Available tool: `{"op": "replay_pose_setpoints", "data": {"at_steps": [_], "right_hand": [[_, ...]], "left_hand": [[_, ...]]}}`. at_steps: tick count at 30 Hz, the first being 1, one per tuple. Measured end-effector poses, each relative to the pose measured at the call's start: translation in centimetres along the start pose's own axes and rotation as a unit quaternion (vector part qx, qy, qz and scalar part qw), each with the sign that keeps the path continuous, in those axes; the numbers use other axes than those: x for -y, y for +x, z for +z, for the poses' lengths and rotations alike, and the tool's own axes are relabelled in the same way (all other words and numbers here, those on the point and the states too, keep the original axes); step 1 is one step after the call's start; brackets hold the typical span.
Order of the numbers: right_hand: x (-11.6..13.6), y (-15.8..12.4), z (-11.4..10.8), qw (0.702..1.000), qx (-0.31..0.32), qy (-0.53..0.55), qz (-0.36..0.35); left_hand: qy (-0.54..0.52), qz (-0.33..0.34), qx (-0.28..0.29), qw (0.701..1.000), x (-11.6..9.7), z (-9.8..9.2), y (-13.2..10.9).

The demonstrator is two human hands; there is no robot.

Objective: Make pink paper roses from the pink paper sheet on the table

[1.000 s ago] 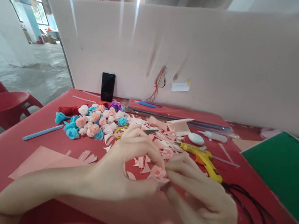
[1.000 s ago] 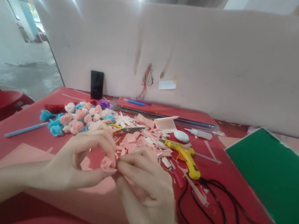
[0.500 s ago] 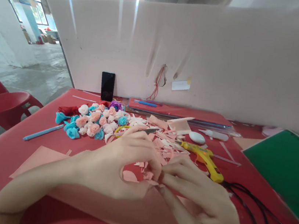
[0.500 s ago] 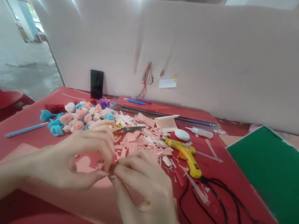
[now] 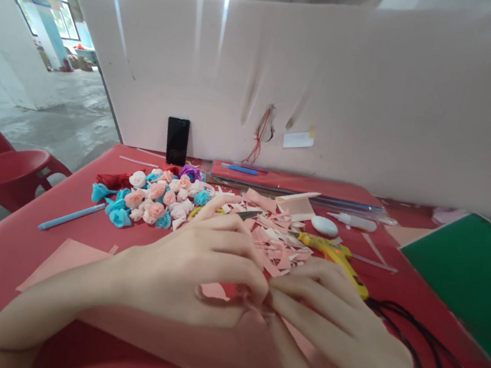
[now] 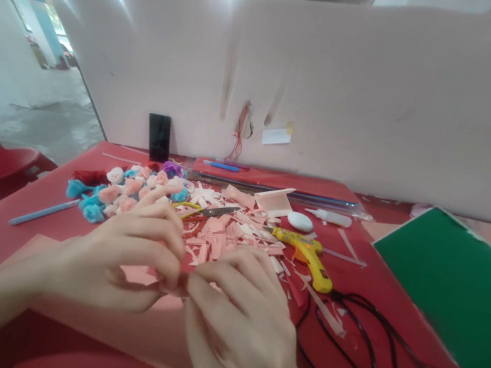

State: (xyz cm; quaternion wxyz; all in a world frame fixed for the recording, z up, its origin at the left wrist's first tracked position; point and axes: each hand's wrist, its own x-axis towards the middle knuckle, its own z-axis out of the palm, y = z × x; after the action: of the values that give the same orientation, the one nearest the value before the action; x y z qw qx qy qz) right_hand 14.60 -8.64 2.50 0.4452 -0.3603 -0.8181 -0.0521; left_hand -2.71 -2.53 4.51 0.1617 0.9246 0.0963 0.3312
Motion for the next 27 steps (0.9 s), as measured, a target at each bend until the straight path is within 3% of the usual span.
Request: {"op": "replay_pose_setpoints", "data": {"at_steps": [6,17,24,27], "right_hand": [[-0.25,0.39,-0.07,0.999,-0.017,0.037,0.010],[-0.14,-0.01,0.28,0.999,-0.046,-0.013,0.013],[-0.31,-0.24,-0.15,0.996,-0.019,-0.084,-0.011],[-0.37,-0.54,-0.08,0.990,-0.016,-0.135,-0.026]], "left_hand": [[0.030,0.031,-0.024,0.999,0.62,0.03,-0.46],[-0.010,0.017,-0.040,0.999,0.38,0.22,-0.01],[-0.081,-0.047,-0.059,0.994,0.19,0.78,-0.15],[-0.110,-0.117,-0.057,0.985,-0.03,0.89,-0.22]]}}
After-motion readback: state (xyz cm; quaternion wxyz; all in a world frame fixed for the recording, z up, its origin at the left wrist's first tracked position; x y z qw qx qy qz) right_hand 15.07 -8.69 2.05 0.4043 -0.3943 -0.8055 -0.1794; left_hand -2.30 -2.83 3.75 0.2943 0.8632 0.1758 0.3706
